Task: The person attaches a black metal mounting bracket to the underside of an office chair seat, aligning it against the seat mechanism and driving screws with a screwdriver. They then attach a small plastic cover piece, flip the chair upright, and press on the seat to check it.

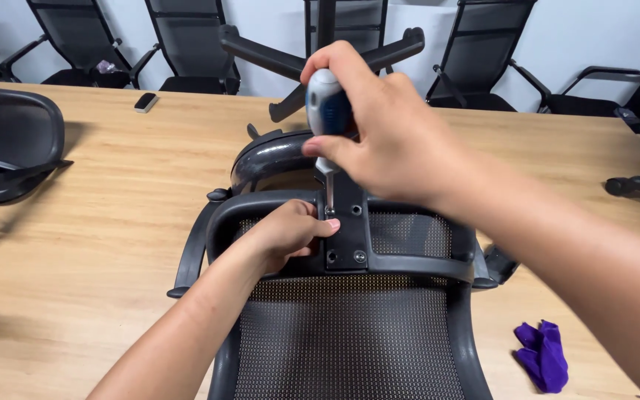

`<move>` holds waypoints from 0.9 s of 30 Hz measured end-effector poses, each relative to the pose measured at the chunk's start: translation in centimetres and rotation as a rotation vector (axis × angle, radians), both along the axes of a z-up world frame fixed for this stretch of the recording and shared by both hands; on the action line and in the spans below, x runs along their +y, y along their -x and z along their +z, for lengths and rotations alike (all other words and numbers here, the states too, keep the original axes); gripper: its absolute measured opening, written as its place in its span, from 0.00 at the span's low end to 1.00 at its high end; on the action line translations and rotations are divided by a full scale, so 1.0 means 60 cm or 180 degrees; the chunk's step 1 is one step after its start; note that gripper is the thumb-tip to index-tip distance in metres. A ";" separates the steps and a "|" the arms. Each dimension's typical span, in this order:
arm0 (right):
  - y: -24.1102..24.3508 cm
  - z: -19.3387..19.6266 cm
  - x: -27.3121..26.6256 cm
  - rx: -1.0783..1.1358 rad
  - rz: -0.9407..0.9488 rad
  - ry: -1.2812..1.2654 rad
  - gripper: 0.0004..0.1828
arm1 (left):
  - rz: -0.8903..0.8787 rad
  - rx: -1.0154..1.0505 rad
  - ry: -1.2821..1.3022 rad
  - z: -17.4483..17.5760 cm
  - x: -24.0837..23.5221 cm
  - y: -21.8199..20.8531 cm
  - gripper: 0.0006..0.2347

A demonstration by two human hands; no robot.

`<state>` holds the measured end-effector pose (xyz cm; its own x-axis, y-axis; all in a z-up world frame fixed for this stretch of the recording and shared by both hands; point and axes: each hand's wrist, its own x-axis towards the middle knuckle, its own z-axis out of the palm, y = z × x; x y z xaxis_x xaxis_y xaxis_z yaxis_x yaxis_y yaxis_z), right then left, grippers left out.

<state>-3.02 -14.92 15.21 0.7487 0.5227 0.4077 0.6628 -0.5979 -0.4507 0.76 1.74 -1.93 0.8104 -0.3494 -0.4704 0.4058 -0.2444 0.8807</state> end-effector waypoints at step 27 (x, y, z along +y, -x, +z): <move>-0.013 -0.269 -0.342 0.0391 -0.2043 0.0681 0.36 | -0.1055 -0.4376 -0.2542 0.018 -0.226 0.006 0.31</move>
